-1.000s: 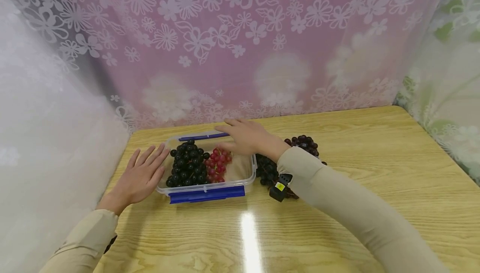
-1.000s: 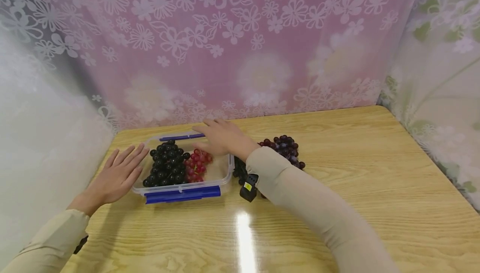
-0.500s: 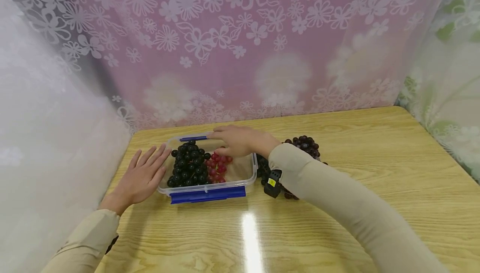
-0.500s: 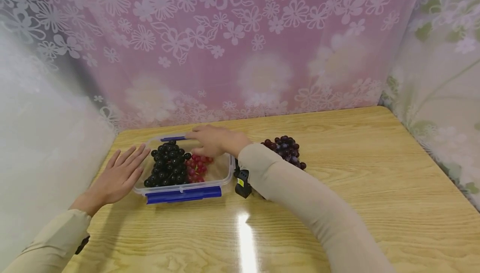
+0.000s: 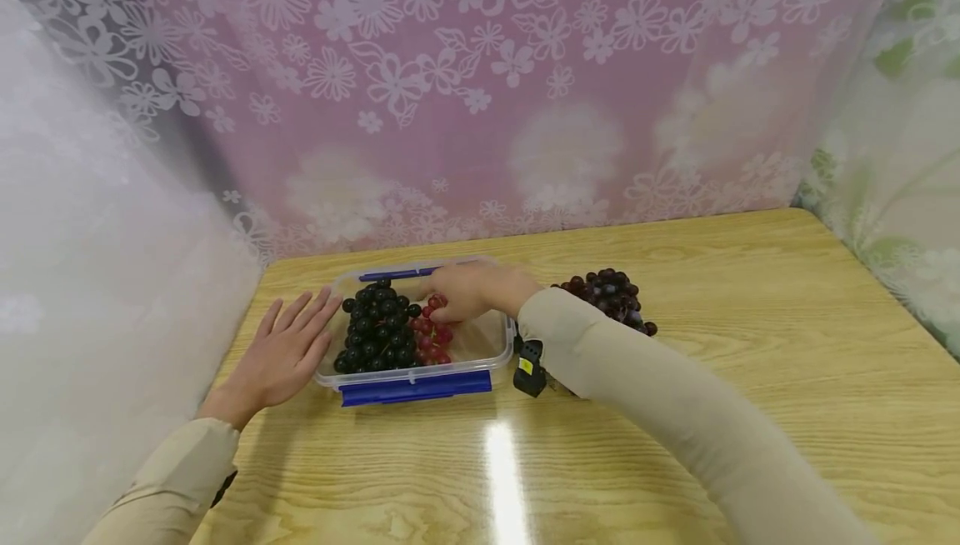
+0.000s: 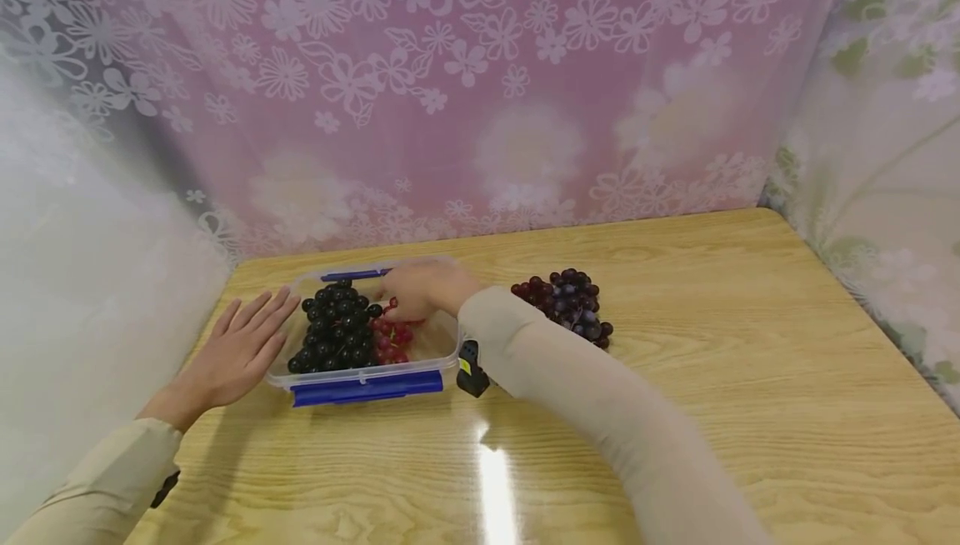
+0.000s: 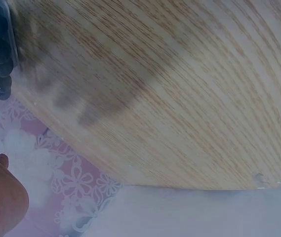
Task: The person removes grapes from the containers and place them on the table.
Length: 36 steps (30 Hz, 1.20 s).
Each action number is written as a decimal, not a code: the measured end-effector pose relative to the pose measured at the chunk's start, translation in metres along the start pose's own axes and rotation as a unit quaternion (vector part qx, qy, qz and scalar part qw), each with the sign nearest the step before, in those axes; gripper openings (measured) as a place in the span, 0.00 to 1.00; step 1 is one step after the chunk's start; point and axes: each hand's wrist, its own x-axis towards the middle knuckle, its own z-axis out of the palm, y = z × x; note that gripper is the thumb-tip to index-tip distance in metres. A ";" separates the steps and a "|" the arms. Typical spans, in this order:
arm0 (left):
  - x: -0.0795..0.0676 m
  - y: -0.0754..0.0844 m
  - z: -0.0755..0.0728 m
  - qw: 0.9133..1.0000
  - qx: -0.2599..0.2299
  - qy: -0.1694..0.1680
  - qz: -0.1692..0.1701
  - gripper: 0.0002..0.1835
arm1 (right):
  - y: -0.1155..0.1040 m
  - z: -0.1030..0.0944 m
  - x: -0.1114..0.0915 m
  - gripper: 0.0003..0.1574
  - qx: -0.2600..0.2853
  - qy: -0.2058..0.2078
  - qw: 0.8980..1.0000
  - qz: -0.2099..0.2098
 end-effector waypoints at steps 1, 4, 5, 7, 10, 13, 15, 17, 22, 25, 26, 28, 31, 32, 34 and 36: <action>0.000 0.000 0.000 1.000 0.000 -0.001 -0.001 0.29 | -0.001 0.002 0.001 0.29 0.001 -0.006 1.000 0.003; 0.000 0.001 0.000 1.000 -0.002 -0.003 -0.002 0.29 | -0.003 0.007 0.004 0.30 -0.012 -0.016 1.000 0.012; 0.000 0.001 0.000 1.000 -0.002 -0.004 -0.003 0.29 | -0.005 0.009 0.004 0.29 -0.020 -0.015 1.000 0.016; 0.000 0.002 0.000 1.000 -0.005 -0.005 -0.003 0.29 | -0.006 0.013 0.005 0.29 -0.045 -0.010 0.999 0.028; 0.000 0.001 0.001 1.000 -0.005 -0.006 -0.003 0.29 | -0.009 0.019 0.006 0.27 -0.086 0.003 0.995 0.044; 0.000 0.001 0.001 1.000 -0.004 -0.004 -0.004 0.29 | -0.010 0.025 0.007 0.26 -0.123 0.017 0.991 0.056; 0.000 0.001 0.002 1.000 -0.003 -0.004 -0.004 0.29 | -0.009 0.029 0.008 0.27 -0.132 0.024 0.989 0.060; 0.000 0.001 0.002 1.000 -0.004 -0.004 -0.004 0.29 | -0.009 0.033 0.009 0.30 -0.134 0.029 0.989 0.061; 0.000 0.001 0.002 1.000 -0.009 -0.003 -0.003 0.29 | -0.005 0.038 0.011 0.34 -0.126 0.041 0.990 0.048; 0.000 0.000 0.001 1.000 -0.007 0.000 -0.002 0.29 | -0.004 0.039 0.013 0.34 -0.132 0.049 0.989 0.044; 0.000 0.000 0.001 1.000 -0.008 0.001 -0.002 0.29 | -0.004 0.039 0.014 0.33 -0.131 0.052 0.989 0.044; 0.000 0.000 0.001 1.000 -0.009 0.001 -0.004 0.29 | -0.004 0.039 0.014 0.29 -0.133 0.054 0.988 0.049; 0.001 0.000 0.002 1.000 -0.014 -0.003 -0.007 0.29 | -0.005 0.040 0.015 0.24 -0.133 0.053 0.988 0.061; 0.001 0.000 0.002 1.000 -0.017 -0.005 -0.008 0.28 | -0.006 0.040 0.015 0.23 -0.134 0.052 0.987 0.066; 0.001 0.000 0.003 1.000 -0.019 -0.006 -0.008 0.28 | -0.007 0.041 0.016 0.24 -0.139 0.050 0.986 0.077; 0.000 -0.001 0.004 1.000 -0.019 -0.005 -0.009 0.28 | -0.008 0.041 0.016 0.27 -0.148 0.046 0.984 0.085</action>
